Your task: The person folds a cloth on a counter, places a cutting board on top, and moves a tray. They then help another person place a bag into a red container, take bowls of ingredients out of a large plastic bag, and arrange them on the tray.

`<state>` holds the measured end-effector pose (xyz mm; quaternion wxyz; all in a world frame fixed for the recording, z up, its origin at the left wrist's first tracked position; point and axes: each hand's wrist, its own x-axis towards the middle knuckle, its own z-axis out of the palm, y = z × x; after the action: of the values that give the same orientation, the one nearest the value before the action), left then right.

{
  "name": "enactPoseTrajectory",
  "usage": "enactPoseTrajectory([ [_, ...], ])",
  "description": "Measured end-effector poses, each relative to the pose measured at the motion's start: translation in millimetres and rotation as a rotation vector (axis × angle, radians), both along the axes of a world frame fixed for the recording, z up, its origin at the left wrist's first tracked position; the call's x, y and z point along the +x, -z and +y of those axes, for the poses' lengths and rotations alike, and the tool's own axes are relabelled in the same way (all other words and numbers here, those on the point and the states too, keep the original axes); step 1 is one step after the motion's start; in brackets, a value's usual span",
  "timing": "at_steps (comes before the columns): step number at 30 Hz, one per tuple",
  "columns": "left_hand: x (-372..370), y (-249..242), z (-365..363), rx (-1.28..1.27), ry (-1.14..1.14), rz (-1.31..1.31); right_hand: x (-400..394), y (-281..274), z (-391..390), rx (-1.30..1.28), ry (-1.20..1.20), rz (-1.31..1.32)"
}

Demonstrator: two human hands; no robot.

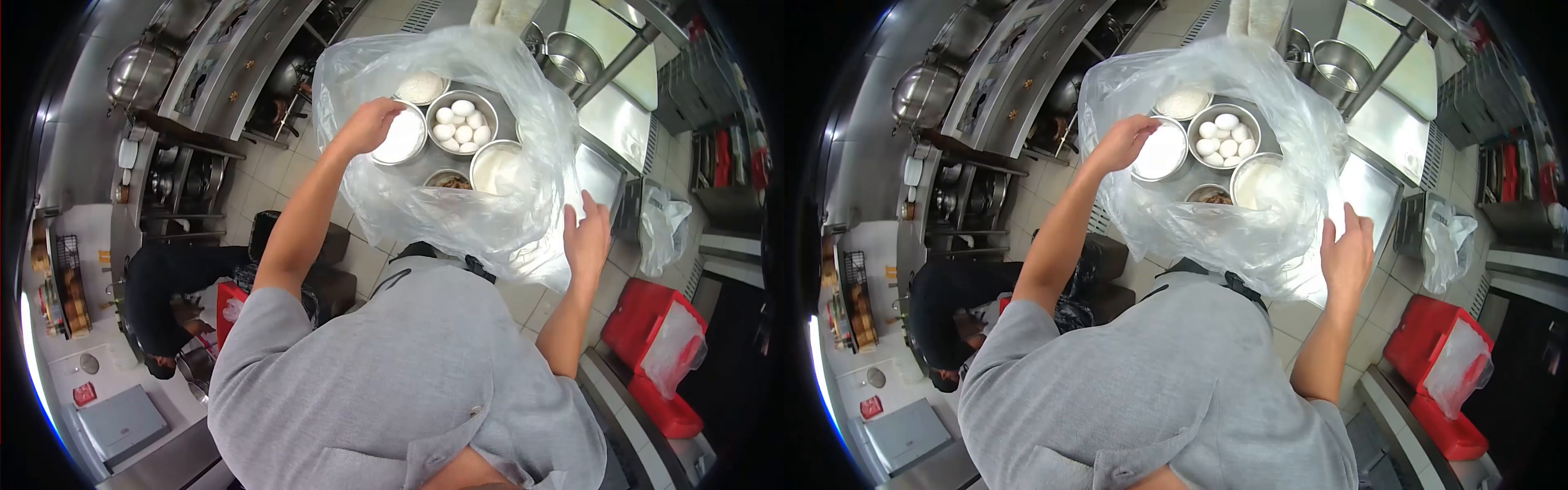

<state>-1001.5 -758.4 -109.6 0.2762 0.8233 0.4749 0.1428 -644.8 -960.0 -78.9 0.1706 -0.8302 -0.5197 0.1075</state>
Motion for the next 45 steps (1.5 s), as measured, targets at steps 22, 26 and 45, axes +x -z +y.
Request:
enactPoseTrajectory([
  [22, -94.5, 7.8, 7.4, -0.150, 0.106, -0.289, -196.6, 35.0, 91.5, -0.085, -0.036, 0.718],
  [26, -66.0, -33.5, -8.7, -0.336, 0.220, -0.458, -137.2, 1.0, 24.8, 0.013, 0.109, 1.014],
  [45, 141.8, 49.5, -114.0, 0.087, 0.350, 0.058, 95.2, 117.1, -157.8, 0.288, 0.792, 0.842],
])
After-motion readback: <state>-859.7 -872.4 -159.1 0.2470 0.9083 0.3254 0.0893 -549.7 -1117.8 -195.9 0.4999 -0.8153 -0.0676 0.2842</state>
